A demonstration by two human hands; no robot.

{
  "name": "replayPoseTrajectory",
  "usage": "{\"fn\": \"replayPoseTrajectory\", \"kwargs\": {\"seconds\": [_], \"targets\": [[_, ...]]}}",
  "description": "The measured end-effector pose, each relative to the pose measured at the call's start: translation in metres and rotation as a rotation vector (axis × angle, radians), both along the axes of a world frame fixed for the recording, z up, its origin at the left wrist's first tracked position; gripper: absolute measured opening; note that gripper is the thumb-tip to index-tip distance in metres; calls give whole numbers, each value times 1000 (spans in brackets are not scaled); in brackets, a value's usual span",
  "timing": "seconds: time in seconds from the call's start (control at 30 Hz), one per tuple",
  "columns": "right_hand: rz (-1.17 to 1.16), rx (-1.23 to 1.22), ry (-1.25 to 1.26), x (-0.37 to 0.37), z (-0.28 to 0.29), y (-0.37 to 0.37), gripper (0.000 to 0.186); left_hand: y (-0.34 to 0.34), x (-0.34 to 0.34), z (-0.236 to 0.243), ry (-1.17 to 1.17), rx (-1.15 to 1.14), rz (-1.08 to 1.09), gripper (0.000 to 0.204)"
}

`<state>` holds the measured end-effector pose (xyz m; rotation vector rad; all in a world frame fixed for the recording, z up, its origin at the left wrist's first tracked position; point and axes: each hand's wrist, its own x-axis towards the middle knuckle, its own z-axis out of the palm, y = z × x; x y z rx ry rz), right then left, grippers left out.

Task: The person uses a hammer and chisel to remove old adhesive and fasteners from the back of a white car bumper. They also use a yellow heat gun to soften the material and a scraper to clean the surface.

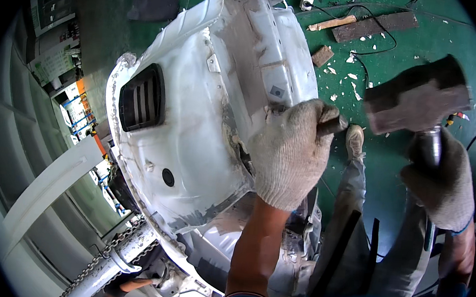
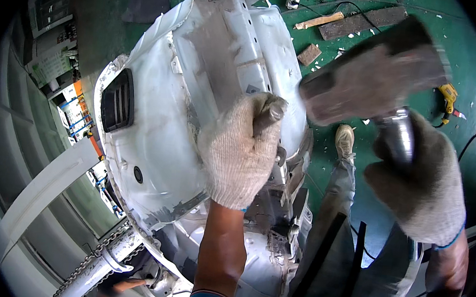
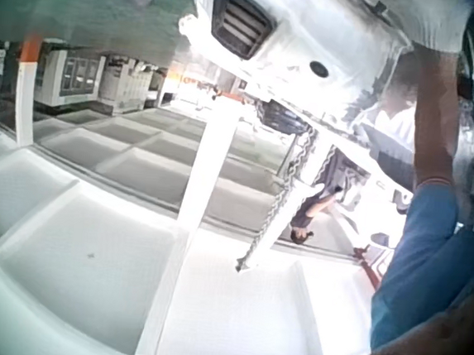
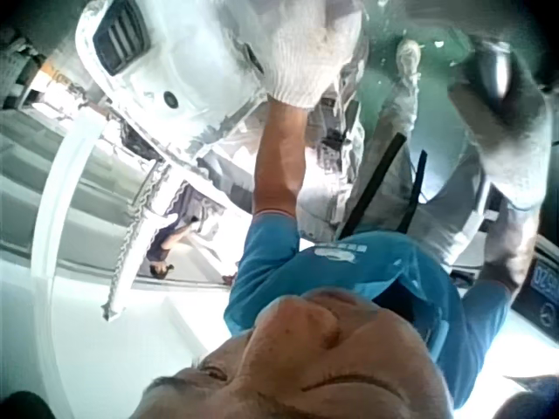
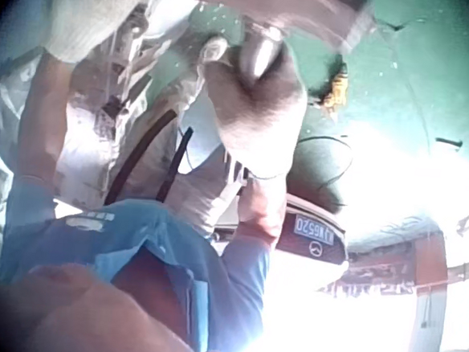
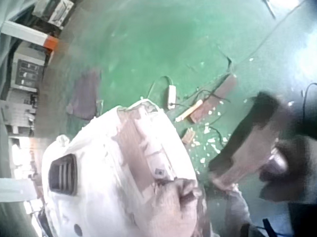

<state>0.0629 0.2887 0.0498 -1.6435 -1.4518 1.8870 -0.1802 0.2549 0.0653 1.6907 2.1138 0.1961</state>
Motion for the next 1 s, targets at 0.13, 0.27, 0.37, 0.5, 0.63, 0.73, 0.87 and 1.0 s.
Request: {"fn": "replayPoseTrajectory", "kwargs": {"seconds": [0.13,0.27,0.37,0.5,0.63,0.73,0.87,1.0], "targets": [[-267,162,14,33,8,18,27,-3,-4,3,2,97,-116,22],[-348,278,98,33,6,26,28,1,4,4,8,23,-62,22],[77,-71,53,-13,8,1,29,-8,-1,-3,29,20,-89,23],[85,-127,118,27,-26,-34,24,-5,15,11,3,-248,-45,26],[-102,-492,1,64,-31,-52,23,-58,44,-12,-247,-290,-175,27],[-270,-454,-19,102,-77,-100,18,-68,62,-9,-86,-245,-291,25],[-365,-503,-71,110,-85,-117,14,-59,57,-5,0,-237,-238,23],[-380,-465,-90,118,-86,-135,12,-39,40,-7,-1,-168,-111,20]]}}
